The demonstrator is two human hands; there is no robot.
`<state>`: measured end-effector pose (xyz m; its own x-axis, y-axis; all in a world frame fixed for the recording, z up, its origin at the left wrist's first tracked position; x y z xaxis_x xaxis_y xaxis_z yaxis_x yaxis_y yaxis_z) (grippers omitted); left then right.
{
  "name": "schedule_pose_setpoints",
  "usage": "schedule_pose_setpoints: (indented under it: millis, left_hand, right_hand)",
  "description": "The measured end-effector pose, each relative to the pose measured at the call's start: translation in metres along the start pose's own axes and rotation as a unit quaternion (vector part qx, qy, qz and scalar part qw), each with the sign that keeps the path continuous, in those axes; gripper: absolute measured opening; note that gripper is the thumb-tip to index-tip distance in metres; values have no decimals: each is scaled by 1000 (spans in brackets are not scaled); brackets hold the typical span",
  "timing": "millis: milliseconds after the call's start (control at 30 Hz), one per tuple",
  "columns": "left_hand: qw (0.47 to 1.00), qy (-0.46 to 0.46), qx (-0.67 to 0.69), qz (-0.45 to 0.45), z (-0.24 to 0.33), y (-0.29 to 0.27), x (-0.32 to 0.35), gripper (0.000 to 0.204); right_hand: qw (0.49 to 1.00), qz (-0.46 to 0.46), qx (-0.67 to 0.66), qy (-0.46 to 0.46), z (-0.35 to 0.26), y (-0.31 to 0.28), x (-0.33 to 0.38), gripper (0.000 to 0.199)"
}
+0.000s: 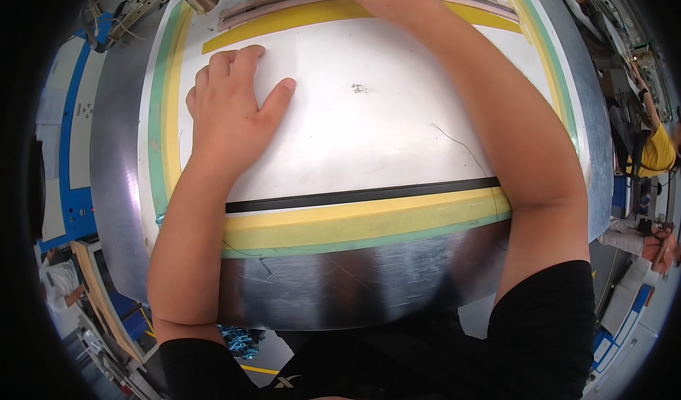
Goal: The person aligns a black strip onto a white board with colored borders and secures it using a machine. They then use shears to trim a small piece of material and place it into the machine. The person continues to adjust the strip and the board throughout the process.
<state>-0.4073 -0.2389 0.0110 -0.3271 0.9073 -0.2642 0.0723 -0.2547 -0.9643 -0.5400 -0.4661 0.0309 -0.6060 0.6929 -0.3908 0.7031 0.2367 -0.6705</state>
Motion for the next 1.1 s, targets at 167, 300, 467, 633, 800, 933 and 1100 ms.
schedule_pose_setpoints:
  millis: [167,300,467,633,800,933,1100]
  left_hand:
    - [1000,0,0,4,0,0,-1,57]
    - [1000,-3,1,2,0,0,-1,57]
    - [1000,0,5,12,0,1,-1,56]
    - [1000,2,6,6,-1,1,-2,57]
    - [1000,0,5,1,-1,1,-1,57]
    - [1000,-4,8,-6,0,0,-1,58]
    - [1000,-3,10,-4,-2,-1,0,58]
  right_hand:
    - [1000,-3,-22,3,-4,4,-1,35]
    - [1000,-17,-8,8,-6,4,-2,32]
    - [1000,-12,-4,18,-5,0,-3,31]
    - [998,-46,-5,35,-3,-12,-1,32]
    - [987,-149,-45,47,-6,-22,5,29]
    - [966,-246,-64,57,-9,-27,8,29]
    - [963,-242,-116,-6,-8,-21,9,34]
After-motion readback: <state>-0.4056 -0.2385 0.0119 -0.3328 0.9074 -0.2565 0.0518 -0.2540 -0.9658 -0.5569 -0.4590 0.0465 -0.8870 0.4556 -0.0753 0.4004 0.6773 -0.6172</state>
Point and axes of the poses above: each hand's wrist, its own x-axis away from the middle knuckle, its own y-axis out of the palm, z = x × y, the point moved 2 cm from there along -x, towards the middle knuckle, and after that the axes turned 7 degrees about -x, right-handed, at the moved point
